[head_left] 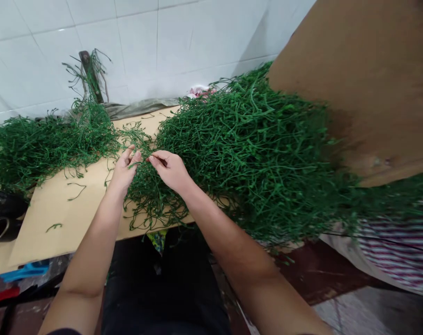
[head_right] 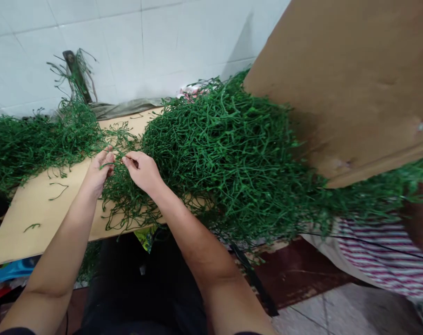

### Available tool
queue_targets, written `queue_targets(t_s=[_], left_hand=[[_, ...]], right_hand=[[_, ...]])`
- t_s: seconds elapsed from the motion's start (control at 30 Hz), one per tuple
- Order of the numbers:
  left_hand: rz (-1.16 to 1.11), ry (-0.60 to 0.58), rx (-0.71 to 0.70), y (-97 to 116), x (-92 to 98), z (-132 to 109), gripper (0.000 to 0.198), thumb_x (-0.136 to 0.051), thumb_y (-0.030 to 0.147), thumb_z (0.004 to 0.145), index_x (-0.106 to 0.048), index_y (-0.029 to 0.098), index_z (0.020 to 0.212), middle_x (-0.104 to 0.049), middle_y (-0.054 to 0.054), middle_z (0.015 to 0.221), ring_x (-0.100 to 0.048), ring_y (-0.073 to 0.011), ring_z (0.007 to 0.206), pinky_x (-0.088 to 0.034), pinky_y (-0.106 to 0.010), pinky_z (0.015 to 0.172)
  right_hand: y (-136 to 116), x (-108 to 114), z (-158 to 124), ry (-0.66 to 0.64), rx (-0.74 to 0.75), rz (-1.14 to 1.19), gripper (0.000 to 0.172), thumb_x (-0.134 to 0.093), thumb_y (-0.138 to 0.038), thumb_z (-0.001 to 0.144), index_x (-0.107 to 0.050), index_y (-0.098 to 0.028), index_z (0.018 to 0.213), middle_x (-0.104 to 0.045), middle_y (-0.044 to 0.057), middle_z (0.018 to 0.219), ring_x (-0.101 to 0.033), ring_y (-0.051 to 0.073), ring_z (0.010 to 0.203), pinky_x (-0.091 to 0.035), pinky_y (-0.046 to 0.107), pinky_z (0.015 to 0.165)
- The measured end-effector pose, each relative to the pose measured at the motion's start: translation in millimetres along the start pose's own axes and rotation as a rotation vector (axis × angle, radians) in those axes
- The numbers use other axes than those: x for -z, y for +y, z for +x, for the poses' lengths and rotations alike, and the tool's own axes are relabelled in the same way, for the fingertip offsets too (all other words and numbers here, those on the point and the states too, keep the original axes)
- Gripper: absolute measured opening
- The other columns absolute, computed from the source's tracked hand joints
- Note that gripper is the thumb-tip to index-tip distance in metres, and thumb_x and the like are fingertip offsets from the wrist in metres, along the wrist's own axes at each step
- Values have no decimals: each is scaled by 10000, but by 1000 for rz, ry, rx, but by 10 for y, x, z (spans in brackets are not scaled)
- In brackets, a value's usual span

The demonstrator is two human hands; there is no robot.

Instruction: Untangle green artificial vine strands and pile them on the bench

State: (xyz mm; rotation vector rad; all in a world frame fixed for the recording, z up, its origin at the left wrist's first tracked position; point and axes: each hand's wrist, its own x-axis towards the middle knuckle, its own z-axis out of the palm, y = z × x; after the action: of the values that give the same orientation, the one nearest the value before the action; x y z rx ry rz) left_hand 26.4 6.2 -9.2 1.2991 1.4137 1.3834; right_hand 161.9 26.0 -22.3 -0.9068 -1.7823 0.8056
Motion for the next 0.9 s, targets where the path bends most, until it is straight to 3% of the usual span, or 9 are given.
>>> queue_targets(t_s=[0.1,0.2,0.37,0.5,0.63,0.77,0.83,0.9], left_hand=[[31,-20,-11,-20,17,58,248,-527,382,796,-589,168,906,-385,48,583,-300,-67,475,-271,-213,471],[229,1,-111,-79,62,114,243,-504,334,801,-552,159,640,-401,35,549,-354,-87,524,-303,-224,532],[473,159,-156,-185,154,245,288,-506,298,781,-498,167,524,-439,27,525,-394,-105,553,-307,-234,572],[297,303,-94,-207,80,397,272,-495,272,780,-473,177,526,-440,35,516,-397,-98,532,-321,-226,563],[63,423,81,-206,-199,567,271,-470,203,787,-391,189,529,-337,60,492,-302,-80,474,-291,-232,510],[-53,481,160,-207,-458,736,241,-434,95,751,-381,190,536,-348,55,515,-332,-78,483,-317,-245,532],[-68,490,177,-202,-447,835,234,-402,69,743,-374,196,548,-347,54,504,-347,-83,474,-326,-246,527],[-88,468,181,-184,-293,935,240,-375,110,776,-330,210,562,-303,60,477,-326,-86,438,-316,-243,490]], right_hand=[[58,-32,52,69,30,-59,220,-481,-312,808,-535,-179,640,-403,-7,590,-391,124,628,-329,264,607],[149,-74,133,56,0,-5,214,-481,-292,799,-523,-177,625,-404,-16,579,-370,116,605,-313,259,600],[286,-237,233,-38,-77,99,236,-451,-303,802,-504,-174,611,-370,-33,542,-331,99,535,-263,255,549],[312,-356,235,-43,-8,100,264,-408,-318,829,-400,-197,593,-353,-29,566,-327,103,556,-270,252,569],[347,-362,240,40,-38,59,297,-387,-311,844,-290,-210,582,-310,-32,560,-311,109,557,-262,251,569],[380,-328,238,110,-66,31,310,-381,-308,854,-262,-214,583,-281,-38,552,-289,105,544,-250,254,562],[385,-297,205,146,-54,13,313,-371,-304,860,-255,-213,584,-271,-40,550,-282,101,538,-248,255,560],[388,-249,158,187,-3,0,316,-370,-303,863,-251,-210,586,-271,-40,552,-276,95,536,-251,256,562]])
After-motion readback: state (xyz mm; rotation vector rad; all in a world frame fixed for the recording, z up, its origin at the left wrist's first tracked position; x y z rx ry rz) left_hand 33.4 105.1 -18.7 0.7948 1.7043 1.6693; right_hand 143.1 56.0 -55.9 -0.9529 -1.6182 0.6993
